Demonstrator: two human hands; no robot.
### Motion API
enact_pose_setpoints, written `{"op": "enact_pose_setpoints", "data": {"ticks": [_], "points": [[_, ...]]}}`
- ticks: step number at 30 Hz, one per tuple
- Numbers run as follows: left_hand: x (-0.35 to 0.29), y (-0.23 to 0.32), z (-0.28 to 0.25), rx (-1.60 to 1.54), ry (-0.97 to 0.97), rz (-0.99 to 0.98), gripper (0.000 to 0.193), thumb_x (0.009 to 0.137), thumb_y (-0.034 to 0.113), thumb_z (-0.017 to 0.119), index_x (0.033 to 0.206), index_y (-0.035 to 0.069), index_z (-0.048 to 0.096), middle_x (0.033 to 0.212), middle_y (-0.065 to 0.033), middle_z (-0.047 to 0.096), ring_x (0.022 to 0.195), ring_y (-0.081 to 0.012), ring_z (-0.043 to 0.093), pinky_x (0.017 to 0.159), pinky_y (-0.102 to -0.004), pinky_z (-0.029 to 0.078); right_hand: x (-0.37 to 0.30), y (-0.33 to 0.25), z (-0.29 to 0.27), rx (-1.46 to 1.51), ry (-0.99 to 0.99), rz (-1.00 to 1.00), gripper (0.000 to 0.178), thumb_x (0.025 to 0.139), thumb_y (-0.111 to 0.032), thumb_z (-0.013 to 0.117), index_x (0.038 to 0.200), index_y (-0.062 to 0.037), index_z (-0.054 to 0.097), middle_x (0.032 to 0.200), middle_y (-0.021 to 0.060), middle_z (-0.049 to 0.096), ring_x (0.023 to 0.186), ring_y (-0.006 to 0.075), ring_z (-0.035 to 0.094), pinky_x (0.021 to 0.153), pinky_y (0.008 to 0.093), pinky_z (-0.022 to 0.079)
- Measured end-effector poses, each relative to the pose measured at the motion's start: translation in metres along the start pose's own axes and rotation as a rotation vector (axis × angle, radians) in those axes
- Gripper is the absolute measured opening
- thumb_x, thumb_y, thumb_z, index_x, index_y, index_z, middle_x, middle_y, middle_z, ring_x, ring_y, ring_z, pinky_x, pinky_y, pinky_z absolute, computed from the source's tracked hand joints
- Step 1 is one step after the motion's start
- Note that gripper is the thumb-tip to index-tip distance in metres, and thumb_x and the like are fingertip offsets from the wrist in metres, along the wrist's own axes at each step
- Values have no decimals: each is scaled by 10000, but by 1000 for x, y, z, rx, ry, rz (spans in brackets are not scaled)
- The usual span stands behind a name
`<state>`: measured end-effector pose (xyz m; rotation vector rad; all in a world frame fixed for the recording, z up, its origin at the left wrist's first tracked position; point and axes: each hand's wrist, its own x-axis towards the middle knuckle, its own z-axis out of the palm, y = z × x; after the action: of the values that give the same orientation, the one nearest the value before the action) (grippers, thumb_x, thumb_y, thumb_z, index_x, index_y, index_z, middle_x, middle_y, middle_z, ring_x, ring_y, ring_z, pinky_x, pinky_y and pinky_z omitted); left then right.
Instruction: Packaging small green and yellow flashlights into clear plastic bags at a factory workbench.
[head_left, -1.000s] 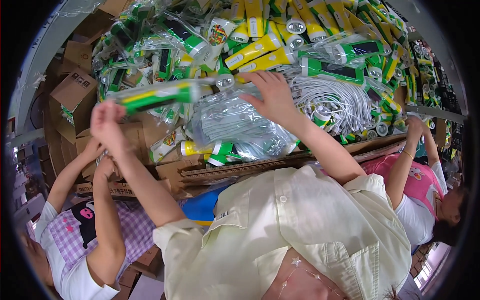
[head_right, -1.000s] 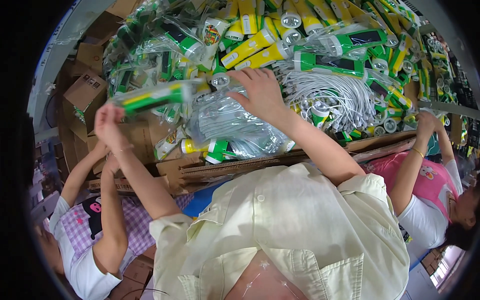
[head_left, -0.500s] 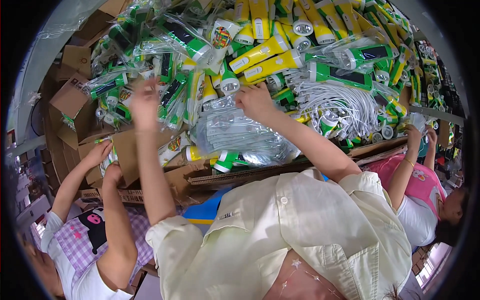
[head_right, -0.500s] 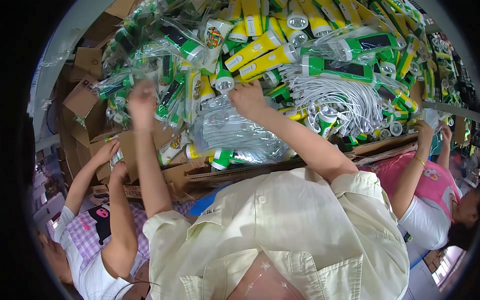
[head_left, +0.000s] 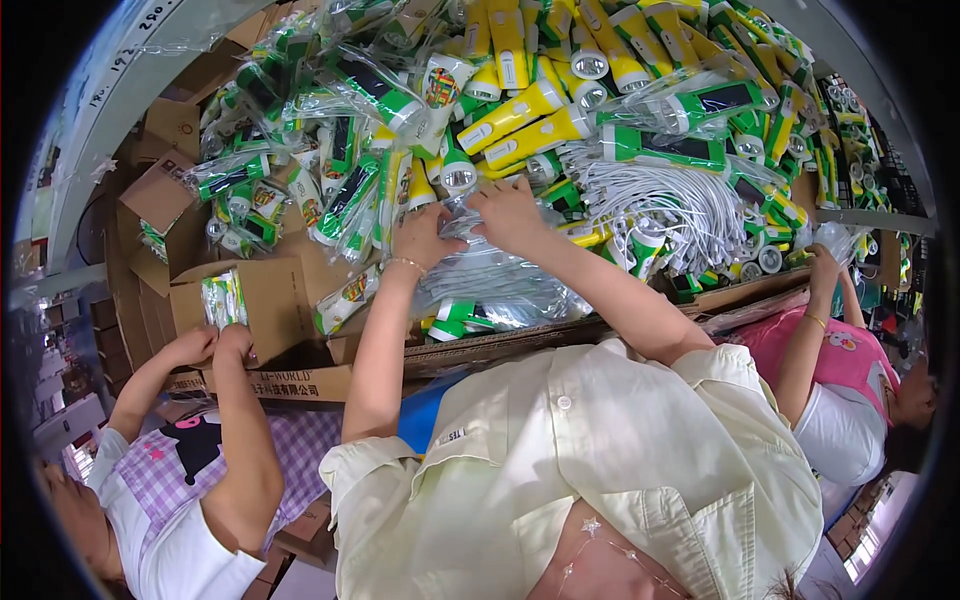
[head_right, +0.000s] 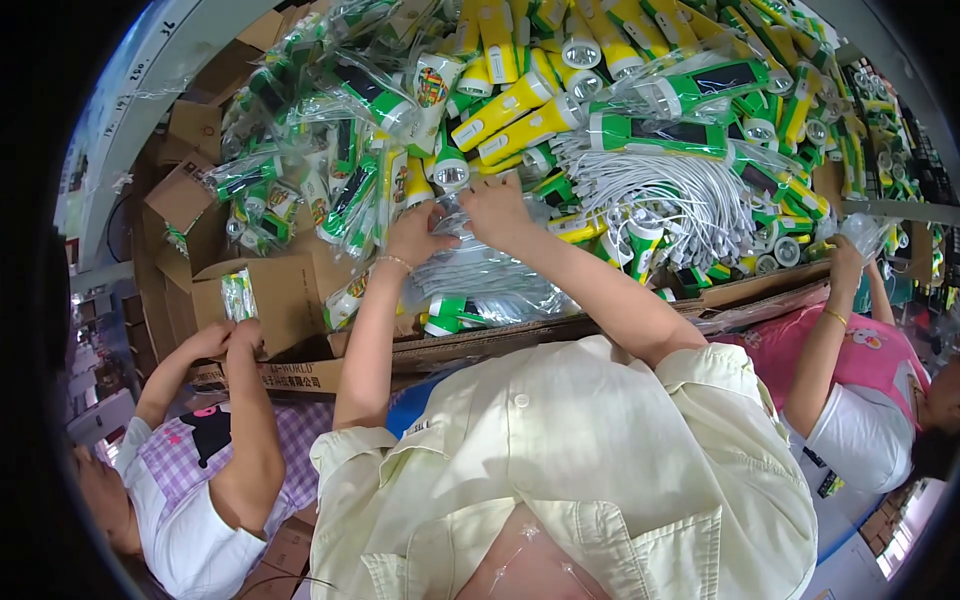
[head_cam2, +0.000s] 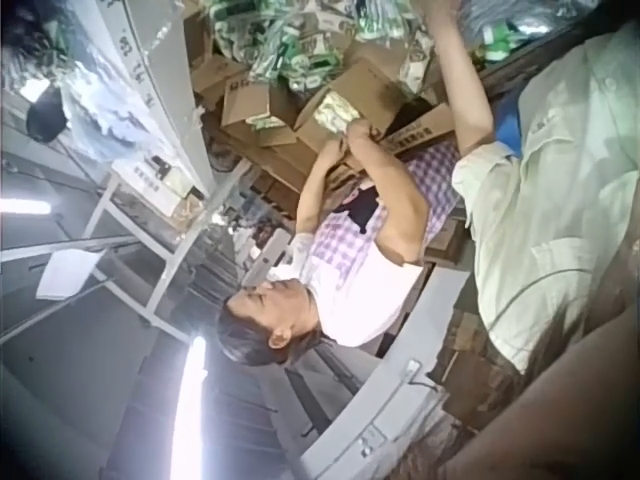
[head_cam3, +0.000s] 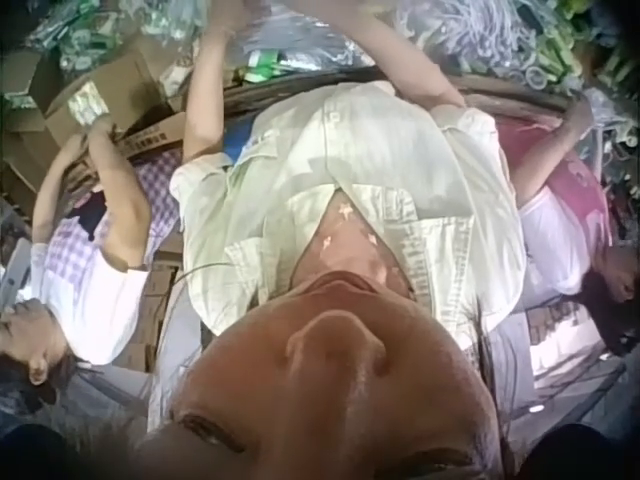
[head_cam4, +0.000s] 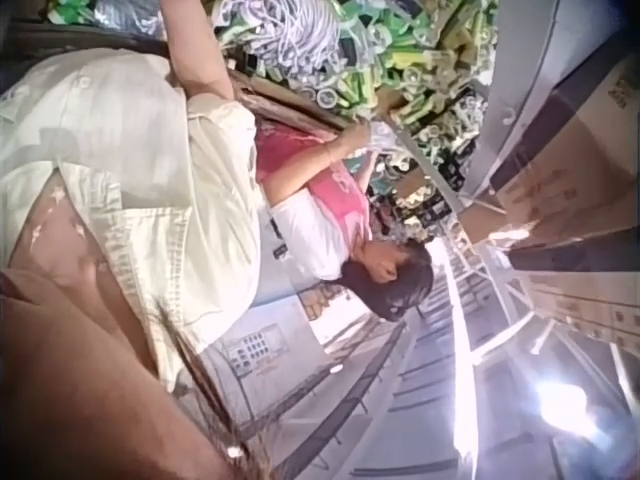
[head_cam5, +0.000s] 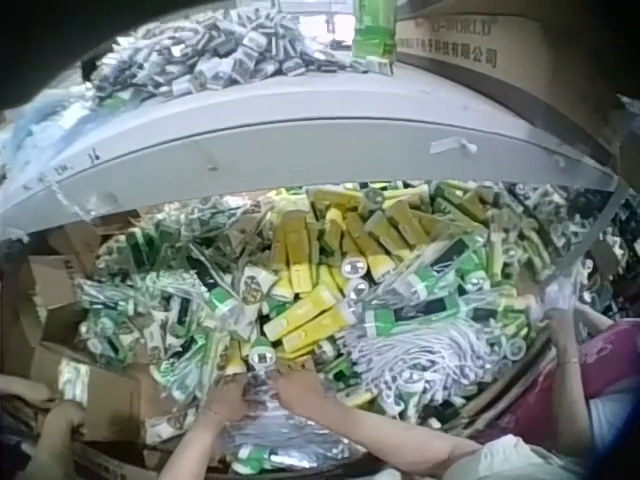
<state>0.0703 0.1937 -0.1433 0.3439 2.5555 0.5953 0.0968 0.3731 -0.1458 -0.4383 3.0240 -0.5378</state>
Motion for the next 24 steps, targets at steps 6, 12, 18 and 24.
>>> {"op": "enact_pose_setpoints", "data": {"ticks": [6,12,18,24], "points": [[-19,5,2,111,212,209,411,638,354,788,895,80,622,876,-81,671,922,-284,608,788,-373,463,-7,3,-5,182,263,-177,88,675,-223,716,723,-171,664,804,-23,617,884,175,588,804,381,366],[-55,51,-29,-94,-18,188,508,667,282,788,1086,61,605,919,-135,667,787,-304,638,708,-382,493,-35,0,-60,309,322,-247,82,724,-183,698,804,-184,682,752,-44,641,761,166,594,855,359,374],[-83,102,-40,-466,207,288,360,731,280,741,1006,61,663,810,-142,664,669,-243,619,626,-323,476,-58,12,-119,313,423,-341,92,726,-193,704,812,-174,674,764,-45,640,753,141,582,890,352,369],[-93,118,-25,-329,326,355,146,788,137,680,891,35,697,649,-106,643,506,-160,568,510,-272,441,-80,20,-134,214,345,-459,95,745,-185,685,834,-191,653,717,-34,567,727,161,565,885,410,372]]}}
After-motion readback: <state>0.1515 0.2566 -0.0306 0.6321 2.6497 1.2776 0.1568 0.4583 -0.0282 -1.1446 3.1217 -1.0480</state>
